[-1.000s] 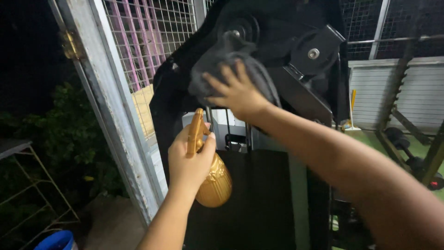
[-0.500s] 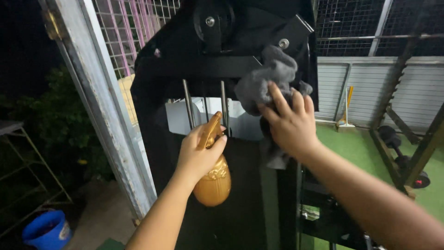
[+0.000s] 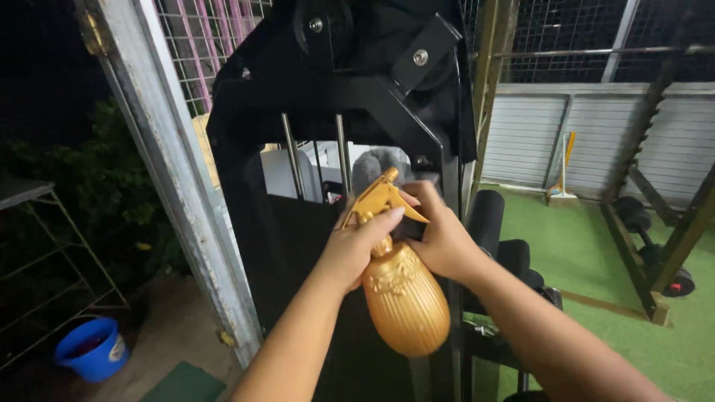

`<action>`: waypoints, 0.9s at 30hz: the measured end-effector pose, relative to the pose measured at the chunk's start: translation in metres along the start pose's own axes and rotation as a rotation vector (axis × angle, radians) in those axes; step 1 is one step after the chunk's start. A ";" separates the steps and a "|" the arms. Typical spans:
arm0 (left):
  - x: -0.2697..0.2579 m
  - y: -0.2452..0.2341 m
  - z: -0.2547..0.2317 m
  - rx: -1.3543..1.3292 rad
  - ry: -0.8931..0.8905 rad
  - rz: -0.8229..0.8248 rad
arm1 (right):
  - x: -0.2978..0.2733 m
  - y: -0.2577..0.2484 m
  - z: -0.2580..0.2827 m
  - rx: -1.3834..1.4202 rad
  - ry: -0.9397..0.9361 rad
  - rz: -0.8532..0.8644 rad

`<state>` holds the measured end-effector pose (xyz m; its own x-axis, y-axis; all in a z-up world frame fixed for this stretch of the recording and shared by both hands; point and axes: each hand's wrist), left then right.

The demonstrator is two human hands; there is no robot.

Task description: Cleaning and wiping down parts of a gym machine using a spray bottle and a cloth.

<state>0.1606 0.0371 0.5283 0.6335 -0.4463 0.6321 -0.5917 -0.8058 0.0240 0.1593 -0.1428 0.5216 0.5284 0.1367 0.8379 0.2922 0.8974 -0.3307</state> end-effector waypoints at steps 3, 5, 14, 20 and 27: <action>-0.002 -0.001 0.004 0.089 -0.035 -0.268 | 0.000 -0.019 -0.010 0.359 -0.059 0.359; -0.004 -0.006 0.004 0.144 -0.018 -0.286 | -0.001 -0.026 -0.012 0.485 0.054 0.420; -0.008 0.017 0.007 0.965 0.217 -0.589 | -0.001 -0.006 0.052 0.632 0.032 0.398; -0.005 0.009 0.017 0.920 -0.043 -0.489 | 0.010 0.002 0.046 0.748 0.230 0.538; 0.004 -0.001 0.009 0.449 0.087 -0.132 | 0.024 0.024 0.037 0.588 0.160 0.452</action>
<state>0.1684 0.0331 0.5242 0.6334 -0.3104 0.7089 -0.2232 -0.9504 -0.2167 0.1493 -0.1028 0.5497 0.6182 0.5221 0.5876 -0.4301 0.8504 -0.3031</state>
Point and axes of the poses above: each hand's wrist, its own x-axis towards the middle knuckle, its own y-axis out of the palm, z = x × y, and after that the axes turned 10 degrees about x, right-handed
